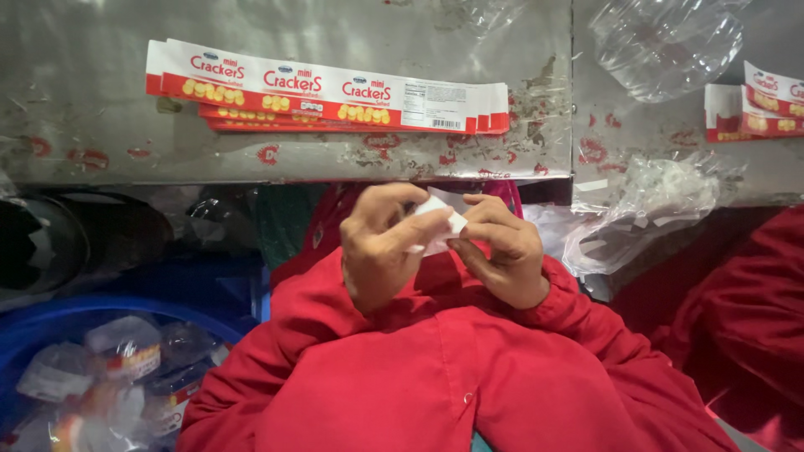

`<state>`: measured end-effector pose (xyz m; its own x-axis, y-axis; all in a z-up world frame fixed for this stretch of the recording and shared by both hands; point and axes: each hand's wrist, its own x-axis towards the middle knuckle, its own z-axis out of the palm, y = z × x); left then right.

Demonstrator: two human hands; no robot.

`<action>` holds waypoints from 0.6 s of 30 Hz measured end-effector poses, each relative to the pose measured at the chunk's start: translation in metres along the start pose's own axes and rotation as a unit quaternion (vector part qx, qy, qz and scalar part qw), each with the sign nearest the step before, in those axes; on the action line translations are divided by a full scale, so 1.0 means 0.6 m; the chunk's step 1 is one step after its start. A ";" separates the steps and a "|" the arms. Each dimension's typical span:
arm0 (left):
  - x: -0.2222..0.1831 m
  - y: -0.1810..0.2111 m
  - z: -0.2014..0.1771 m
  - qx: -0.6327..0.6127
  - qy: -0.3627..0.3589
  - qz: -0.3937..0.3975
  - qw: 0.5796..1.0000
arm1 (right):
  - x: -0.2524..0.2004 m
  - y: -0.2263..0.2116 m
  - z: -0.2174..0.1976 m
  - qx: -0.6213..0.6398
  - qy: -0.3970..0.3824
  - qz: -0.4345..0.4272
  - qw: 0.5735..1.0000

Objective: The person peels labels from a stack and applies them by hand to clear plastic bottles on a workbench, handling the items one by one.

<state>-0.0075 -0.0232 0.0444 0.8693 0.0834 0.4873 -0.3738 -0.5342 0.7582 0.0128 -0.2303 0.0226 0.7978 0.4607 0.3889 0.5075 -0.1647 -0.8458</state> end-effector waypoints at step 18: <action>-0.043 -0.055 0.027 -0.448 -0.122 -0.285 0.838 | 0.014 -0.016 0.001 -0.039 -0.071 -0.073 0.994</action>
<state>-0.0126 -0.0215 -0.0004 0.9886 -0.1236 -0.0855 0.1276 0.3898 0.9120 0.0144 -0.2241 0.0339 0.6619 0.6028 0.4455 0.6427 -0.1506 -0.7511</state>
